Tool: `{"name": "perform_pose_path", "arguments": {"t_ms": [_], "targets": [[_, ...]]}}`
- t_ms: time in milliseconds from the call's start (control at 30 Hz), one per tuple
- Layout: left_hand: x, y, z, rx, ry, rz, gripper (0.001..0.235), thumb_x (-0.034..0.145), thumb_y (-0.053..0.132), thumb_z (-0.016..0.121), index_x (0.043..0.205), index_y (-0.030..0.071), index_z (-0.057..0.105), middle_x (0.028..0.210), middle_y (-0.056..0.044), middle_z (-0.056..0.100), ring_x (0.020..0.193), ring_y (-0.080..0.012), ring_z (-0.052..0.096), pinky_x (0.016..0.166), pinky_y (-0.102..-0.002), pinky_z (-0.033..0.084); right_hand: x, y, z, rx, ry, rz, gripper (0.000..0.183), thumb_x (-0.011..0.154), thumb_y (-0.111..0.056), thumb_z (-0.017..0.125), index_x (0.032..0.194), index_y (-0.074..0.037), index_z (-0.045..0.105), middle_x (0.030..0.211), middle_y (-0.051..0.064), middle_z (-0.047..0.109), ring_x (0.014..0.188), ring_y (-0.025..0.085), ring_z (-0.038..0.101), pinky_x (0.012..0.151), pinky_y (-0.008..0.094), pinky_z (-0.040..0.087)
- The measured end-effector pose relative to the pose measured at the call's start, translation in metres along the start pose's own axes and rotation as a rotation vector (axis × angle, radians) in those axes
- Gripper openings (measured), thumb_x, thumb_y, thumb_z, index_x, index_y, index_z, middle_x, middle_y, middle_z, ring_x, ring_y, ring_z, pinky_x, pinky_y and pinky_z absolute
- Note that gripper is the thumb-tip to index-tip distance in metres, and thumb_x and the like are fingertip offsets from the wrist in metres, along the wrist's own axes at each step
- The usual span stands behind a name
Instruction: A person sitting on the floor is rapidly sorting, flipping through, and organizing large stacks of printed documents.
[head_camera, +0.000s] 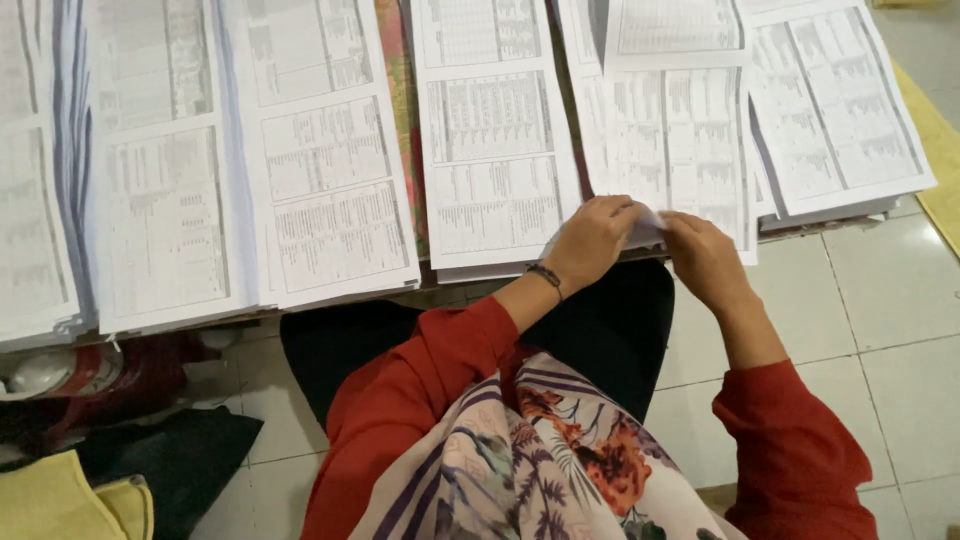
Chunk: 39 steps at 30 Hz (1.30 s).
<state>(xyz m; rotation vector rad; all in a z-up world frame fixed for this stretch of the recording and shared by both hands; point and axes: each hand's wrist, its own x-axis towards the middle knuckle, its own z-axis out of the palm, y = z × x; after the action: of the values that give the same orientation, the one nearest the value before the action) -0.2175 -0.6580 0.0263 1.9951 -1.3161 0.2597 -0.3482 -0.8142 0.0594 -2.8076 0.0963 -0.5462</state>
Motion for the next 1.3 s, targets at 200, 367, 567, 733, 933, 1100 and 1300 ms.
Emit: {"name": "perform_pose_path", "arguments": {"t_ms": [200,367,567,733,933,1100,1300], "targets": [[-0.061,-0.048,-0.094,0.108,-0.021,-0.048,0.058,0.084,0.031,0.085,0.134,0.008,0.066,0.138,-0.020,0.062,0.131,-0.0432,0.058,0.111,-0.054,0.046,0.040,0.023,-0.034,0.019,0.431,-0.001,0.053,0.103,0.020,0.062,0.152,0.007,0.045,0.105,0.038,0.071,0.080,0.060,0.068,0.068,0.062,0.053],[-0.139,-0.084,-0.135,0.318,-0.063,-0.202,0.065,0.073,0.030,0.093,0.128,0.007,0.069,0.141,-0.021,0.056,0.140,-0.0471,0.045,0.115,-0.062,0.034,0.086,0.029,-0.010,-0.069,0.632,-0.256,0.030,0.120,-0.003,0.057,0.149,-0.004,0.064,0.121,0.025,0.068,0.088,0.047,0.071,0.070,0.049,0.056],[-0.155,-0.088,-0.127,0.350,-0.024,-0.163,0.018,0.084,0.015,0.081,0.101,0.014,0.076,0.124,-0.011,0.066,0.124,-0.0343,0.059,0.107,-0.054,0.042,0.091,-0.065,0.088,0.001,0.455,-0.382,0.011,0.102,-0.007,0.076,0.093,-0.006,0.083,0.099,0.012,0.078,0.074,0.032,0.073,0.064,0.038,0.058],[-0.132,-0.083,-0.134,0.351,0.049,-0.159,0.009,0.096,0.018,0.067,0.088,0.020,0.072,0.096,0.001,0.071,0.089,-0.0214,0.073,0.082,-0.036,0.054,0.067,-0.170,0.076,0.137,-0.001,-0.286,0.043,0.083,-0.028,0.081,0.115,0.001,0.075,0.118,0.021,0.073,0.105,0.039,0.073,0.082,0.048,0.060],[-0.154,-0.096,-0.197,0.097,0.208,-0.224,0.060,0.103,0.019,0.071,0.158,0.018,0.047,0.157,-0.016,0.048,0.139,-0.0365,0.056,0.114,-0.050,0.051,0.096,-0.136,0.069,0.278,-0.068,-0.138,0.007,0.099,0.001,0.064,0.103,-0.002,0.069,0.088,0.019,0.071,0.081,0.051,0.067,0.055,0.054,0.049],[-0.235,-0.131,-0.276,0.297,0.130,-0.594,0.070,0.082,0.031,0.088,0.142,0.008,0.061,0.156,-0.011,0.045,0.149,-0.0324,0.036,0.124,-0.047,0.027,0.154,-0.151,0.019,0.070,0.404,-0.265,0.094,0.106,0.033,0.055,0.178,-0.021,0.027,0.101,0.019,0.075,0.061,0.020,0.048,0.052,0.034,0.040],[-0.279,-0.134,-0.301,0.396,0.116,-0.573,0.016,0.087,0.018,0.079,0.102,0.014,0.079,0.136,0.000,0.065,0.143,-0.0269,0.043,0.121,-0.056,0.019,0.183,-0.265,0.056,0.108,0.415,-0.524,0.014,0.104,0.017,0.069,0.106,0.009,0.080,0.117,0.020,0.080,0.080,0.024,0.070,0.063,0.033,0.055]]}}
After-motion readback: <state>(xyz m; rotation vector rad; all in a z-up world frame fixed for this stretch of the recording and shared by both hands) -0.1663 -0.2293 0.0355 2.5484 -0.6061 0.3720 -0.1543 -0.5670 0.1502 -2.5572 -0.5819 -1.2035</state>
